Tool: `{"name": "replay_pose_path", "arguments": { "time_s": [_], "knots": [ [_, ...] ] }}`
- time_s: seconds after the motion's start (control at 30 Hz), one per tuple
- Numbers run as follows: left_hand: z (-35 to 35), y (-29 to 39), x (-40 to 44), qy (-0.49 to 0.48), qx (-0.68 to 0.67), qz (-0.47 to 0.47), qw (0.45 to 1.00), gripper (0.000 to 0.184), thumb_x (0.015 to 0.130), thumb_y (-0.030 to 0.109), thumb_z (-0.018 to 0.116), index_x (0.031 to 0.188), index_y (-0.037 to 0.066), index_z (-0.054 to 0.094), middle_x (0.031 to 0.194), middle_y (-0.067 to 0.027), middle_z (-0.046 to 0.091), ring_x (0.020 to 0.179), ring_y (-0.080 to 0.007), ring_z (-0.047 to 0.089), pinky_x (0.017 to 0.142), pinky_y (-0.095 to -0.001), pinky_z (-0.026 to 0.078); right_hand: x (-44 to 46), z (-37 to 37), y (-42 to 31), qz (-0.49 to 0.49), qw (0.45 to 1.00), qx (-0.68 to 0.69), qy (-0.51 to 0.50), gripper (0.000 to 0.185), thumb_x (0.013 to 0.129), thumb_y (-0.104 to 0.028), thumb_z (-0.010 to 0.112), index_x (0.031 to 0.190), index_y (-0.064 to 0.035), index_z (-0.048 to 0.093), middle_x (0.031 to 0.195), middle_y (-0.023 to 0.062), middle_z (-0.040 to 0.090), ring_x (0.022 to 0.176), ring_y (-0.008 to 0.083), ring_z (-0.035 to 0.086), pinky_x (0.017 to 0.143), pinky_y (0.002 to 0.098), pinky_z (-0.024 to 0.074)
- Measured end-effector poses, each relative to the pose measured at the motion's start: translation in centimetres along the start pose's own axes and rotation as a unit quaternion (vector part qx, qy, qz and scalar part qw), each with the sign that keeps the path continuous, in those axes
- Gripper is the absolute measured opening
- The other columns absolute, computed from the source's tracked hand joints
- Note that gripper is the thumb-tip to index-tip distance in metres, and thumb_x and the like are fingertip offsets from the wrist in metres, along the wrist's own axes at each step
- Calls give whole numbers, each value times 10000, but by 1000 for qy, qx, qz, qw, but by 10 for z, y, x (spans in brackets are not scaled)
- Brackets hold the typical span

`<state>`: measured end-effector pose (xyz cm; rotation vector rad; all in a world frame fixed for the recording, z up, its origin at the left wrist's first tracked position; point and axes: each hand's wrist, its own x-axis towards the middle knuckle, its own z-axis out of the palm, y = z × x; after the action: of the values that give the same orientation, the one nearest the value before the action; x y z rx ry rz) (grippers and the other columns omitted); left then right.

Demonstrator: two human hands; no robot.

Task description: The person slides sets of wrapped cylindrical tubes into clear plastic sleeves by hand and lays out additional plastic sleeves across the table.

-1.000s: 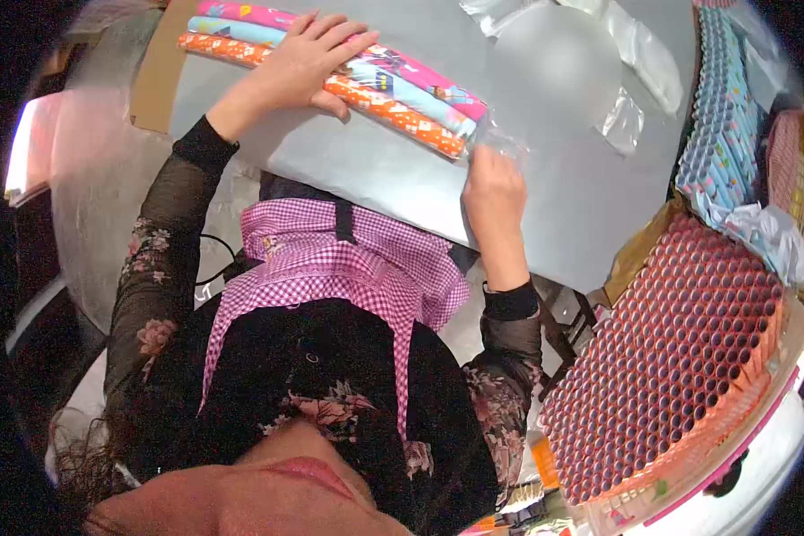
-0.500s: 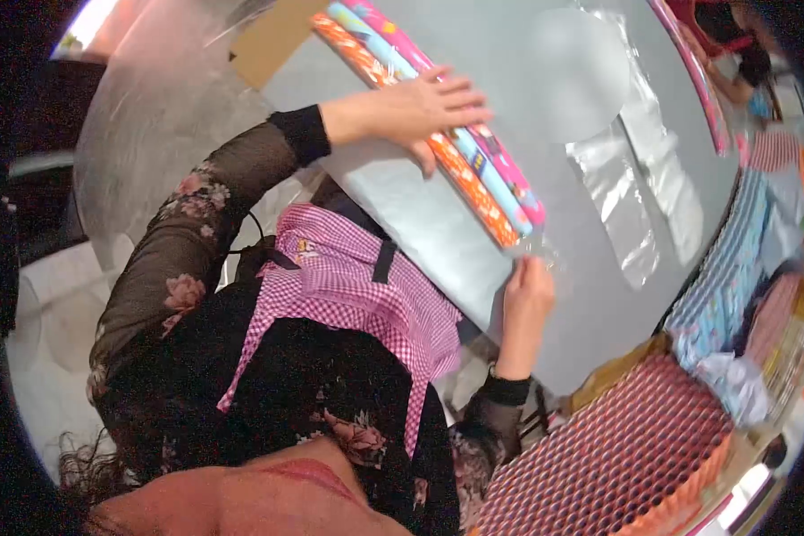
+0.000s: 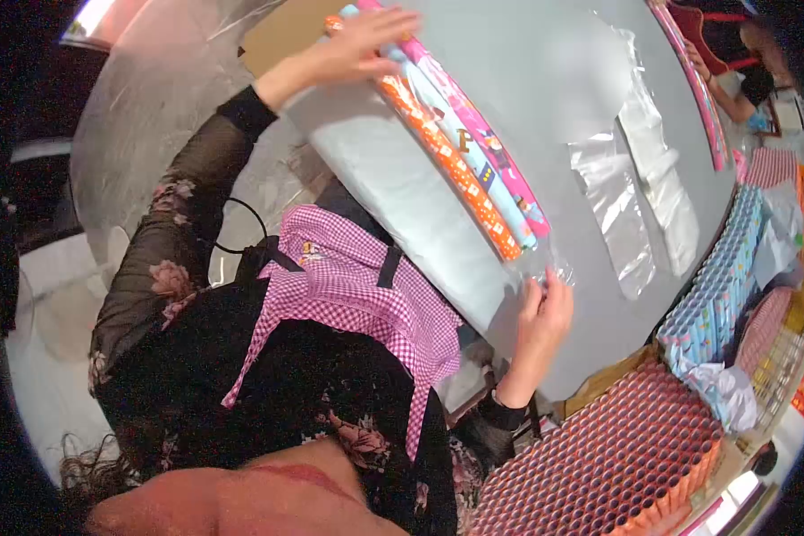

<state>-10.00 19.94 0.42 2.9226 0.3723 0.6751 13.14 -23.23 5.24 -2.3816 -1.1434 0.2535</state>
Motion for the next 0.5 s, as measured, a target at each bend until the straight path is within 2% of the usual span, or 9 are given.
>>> {"name": "replay_pose_path", "arguments": {
  "time_s": [0.03, 0.1, 0.17, 0.2, 0.23, 0.3, 0.33, 0.4, 0.5],
  "knots": [
    [-7, -12, -6, -25, 49, -9, 998, 752, 818, 488, 671, 1382, 43, 449, 1426, -213, 440, 1336, -406, 372, 1105, -556, 253, 3, 1, -4, 11, 1000, -1, 2, 255, 888, -84, 651, 1127, 6, 641, 983, 152, 651, 857, 265, 637, 776, 367, 503],
    [-9, -27, -13, 22, 0, 39, 999, 708, 844, 441, 650, 1398, 55, 437, 1453, -214, 413, 1363, -409, 339, 1113, -560, 238, 11, 7, -9, -189, 960, -146, 144, 254, 884, -76, 661, 1125, 3, 641, 957, 136, 636, 830, 226, 617, 760, 340, 503],
    [-6, -34, -16, 66, -52, 83, 993, 668, 869, 394, 630, 1415, 68, 425, 1479, -215, 386, 1391, -412, 306, 1121, -564, 223, 16, 14, -13, -186, 959, -143, 157, 241, 882, -67, 662, 1113, 1, 645, 945, 128, 634, 818, 217, 615, 749, 327, 504],
    [-16, -27, -12, -11, -5, 22, 1000, 682, 868, 406, 631, 1423, 72, 418, 1477, -215, 385, 1392, -412, 304, 1119, -566, 224, 15, 17, -13, -191, 957, -138, 171, 228, 881, -58, 663, 1101, 0, 649, 934, 119, 633, 807, 208, 612, 738, 314, 505],
    [-23, -22, -9, -87, 44, -37, 994, 696, 867, 417, 632, 1431, 76, 410, 1476, -215, 385, 1393, -413, 301, 1117, -569, 225, 11, 20, -12, -180, 959, -138, 169, 228, 881, -58, 663, 1101, 0, 649, 934, 119, 633, 807, 208, 612, 738, 314, 505],
    [-14, -19, -6, -100, 50, -18, 994, 711, 858, 433, 638, 1430, 75, 411, 1467, -211, 395, 1376, -421, 318, 1112, -568, 232, 2, 27, -8, -46, 992, -3, 114, 193, 880, -31, 656, 1069, 8, 652, 916, 114, 636, 796, 198, 617, 738, 299, 508],
    [-8, -19, -1, -15, 14, 69, 997, 718, 855, 439, 638, 1429, 72, 411, 1460, -211, 401, 1365, -425, 328, 1107, -570, 236, -2, 31, -11, -15, 992, 40, 116, 152, 887, -35, 658, 1029, 18, 657, 895, 107, 646, 766, 174, 618, 723, 288, 508],
    [-23, 0, 6, -175, 93, -3, 980, 770, 836, 493, 639, 1424, 52, 409, 1446, -215, 410, 1335, -436, 355, 1093, -569, 254, -7, 40, -15, 38, 991, 52, 114, 151, 884, -44, 666, 1018, 25, 658, 878, 97, 652, 765, 152, 616, 722, 278, 506],
    [-25, 6, 14, -172, 51, 25, 984, 837, 810, 554, 636, 1418, 28, 405, 1444, -216, 410, 1333, -444, 357, 1092, -563, 263, -11, 44, -8, 143, 981, 103, 80, 158, 878, -63, 682, 1002, 33, 662, 855, 73, 665, 769, 116, 613, 718, 259, 502]
  ]
}}
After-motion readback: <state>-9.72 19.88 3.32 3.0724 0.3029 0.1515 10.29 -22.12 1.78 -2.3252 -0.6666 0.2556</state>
